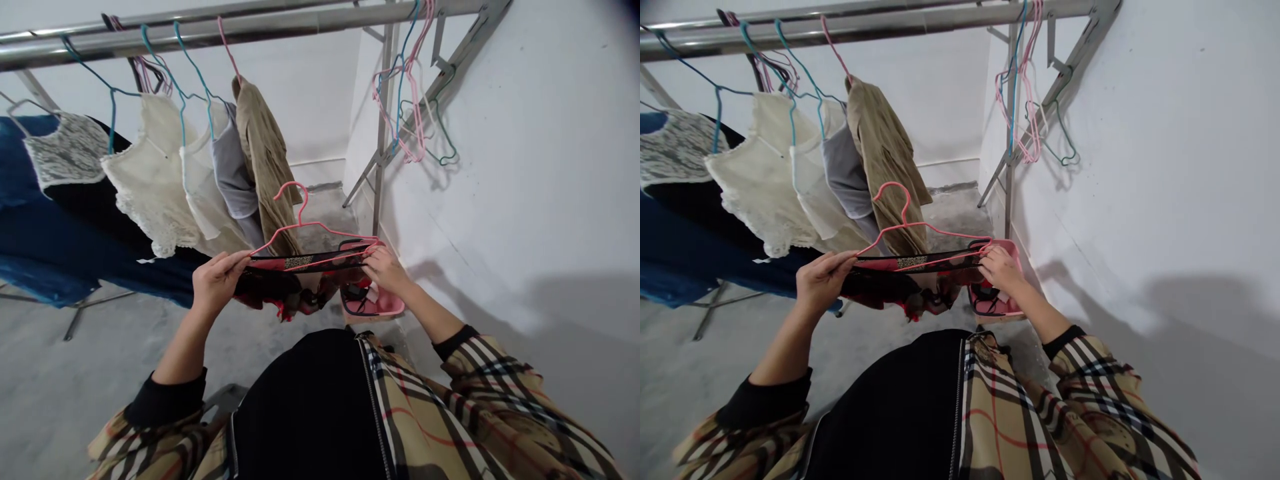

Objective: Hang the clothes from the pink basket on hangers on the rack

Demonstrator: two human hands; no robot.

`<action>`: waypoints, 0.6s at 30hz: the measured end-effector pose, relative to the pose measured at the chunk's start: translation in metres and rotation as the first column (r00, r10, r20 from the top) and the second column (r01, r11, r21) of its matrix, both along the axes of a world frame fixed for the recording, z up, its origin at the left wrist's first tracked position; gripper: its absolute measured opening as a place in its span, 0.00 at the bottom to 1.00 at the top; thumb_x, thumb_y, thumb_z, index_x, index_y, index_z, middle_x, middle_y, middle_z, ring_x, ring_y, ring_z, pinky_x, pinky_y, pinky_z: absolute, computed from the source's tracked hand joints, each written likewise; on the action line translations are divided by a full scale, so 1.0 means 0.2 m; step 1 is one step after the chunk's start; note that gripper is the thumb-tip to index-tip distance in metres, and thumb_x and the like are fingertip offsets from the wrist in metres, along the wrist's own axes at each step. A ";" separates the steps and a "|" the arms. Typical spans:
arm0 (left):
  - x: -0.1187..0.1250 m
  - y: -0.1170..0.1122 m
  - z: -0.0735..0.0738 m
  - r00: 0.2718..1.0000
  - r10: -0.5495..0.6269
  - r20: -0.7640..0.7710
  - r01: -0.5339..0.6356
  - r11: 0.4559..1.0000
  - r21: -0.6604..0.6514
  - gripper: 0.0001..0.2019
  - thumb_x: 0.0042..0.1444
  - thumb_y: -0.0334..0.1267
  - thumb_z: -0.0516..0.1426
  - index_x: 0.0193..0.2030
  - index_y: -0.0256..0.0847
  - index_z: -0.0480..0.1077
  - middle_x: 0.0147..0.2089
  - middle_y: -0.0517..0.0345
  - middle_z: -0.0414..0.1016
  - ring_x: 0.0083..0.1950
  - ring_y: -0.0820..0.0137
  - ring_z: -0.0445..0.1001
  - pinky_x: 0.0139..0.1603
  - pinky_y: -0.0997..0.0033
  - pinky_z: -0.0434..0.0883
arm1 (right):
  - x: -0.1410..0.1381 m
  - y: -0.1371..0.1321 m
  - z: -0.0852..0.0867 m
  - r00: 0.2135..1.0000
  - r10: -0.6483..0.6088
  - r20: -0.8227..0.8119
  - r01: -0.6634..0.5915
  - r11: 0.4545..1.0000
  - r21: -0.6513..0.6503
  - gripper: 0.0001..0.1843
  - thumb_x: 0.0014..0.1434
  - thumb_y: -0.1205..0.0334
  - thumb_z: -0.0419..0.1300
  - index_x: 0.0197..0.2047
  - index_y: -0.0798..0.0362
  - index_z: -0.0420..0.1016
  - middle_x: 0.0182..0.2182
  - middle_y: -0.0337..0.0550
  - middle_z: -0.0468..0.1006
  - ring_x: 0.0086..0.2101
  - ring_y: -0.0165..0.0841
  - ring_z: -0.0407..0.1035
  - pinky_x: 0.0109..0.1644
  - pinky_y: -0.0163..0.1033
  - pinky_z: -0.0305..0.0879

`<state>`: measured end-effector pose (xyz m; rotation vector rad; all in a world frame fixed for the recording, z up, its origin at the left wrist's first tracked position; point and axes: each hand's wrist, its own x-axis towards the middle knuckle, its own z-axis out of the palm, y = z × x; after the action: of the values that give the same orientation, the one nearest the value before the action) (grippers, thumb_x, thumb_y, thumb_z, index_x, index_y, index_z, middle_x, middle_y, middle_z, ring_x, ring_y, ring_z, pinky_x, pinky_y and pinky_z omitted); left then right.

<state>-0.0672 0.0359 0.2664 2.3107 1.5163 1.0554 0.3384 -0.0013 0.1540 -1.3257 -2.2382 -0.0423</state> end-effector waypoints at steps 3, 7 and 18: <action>-0.01 0.00 -0.02 1.000 0.010 0.022 -0.010 1.000 0.005 0.15 0.60 0.49 0.54 0.43 0.48 0.79 0.27 0.59 0.72 0.29 0.70 0.71 0.33 0.71 0.68 | 0.03 0.02 0.04 0.997 0.064 -0.031 -0.064 0.998 0.009 0.11 0.63 0.62 0.55 0.32 0.54 0.77 0.36 0.50 0.76 0.45 0.41 0.68 0.55 0.52 0.65; -0.02 -0.01 -0.06 0.999 0.048 0.004 -0.048 0.998 0.035 0.15 0.61 0.49 0.54 0.43 0.47 0.79 0.26 0.60 0.70 0.28 0.71 0.70 0.31 0.73 0.66 | 0.05 0.03 0.11 0.994 0.099 -0.048 -0.099 0.995 0.002 0.11 0.62 0.63 0.54 0.32 0.53 0.76 0.34 0.49 0.76 0.46 0.41 0.68 0.57 0.52 0.65; 0.03 -0.03 -0.14 0.973 0.033 -0.227 -0.002 0.991 0.134 0.13 0.62 0.46 0.54 0.44 0.51 0.80 0.27 0.59 0.74 0.30 0.72 0.73 0.28 0.76 0.62 | 0.02 -0.02 0.29 0.966 0.186 -0.178 -0.186 0.982 0.020 0.09 0.56 0.69 0.55 0.27 0.52 0.73 0.30 0.46 0.77 0.40 0.38 0.72 0.49 0.48 0.70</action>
<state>-0.0606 0.0306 0.2389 2.5932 1.5930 0.9479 0.3422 -0.0051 0.2125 -1.0671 -2.1962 0.1364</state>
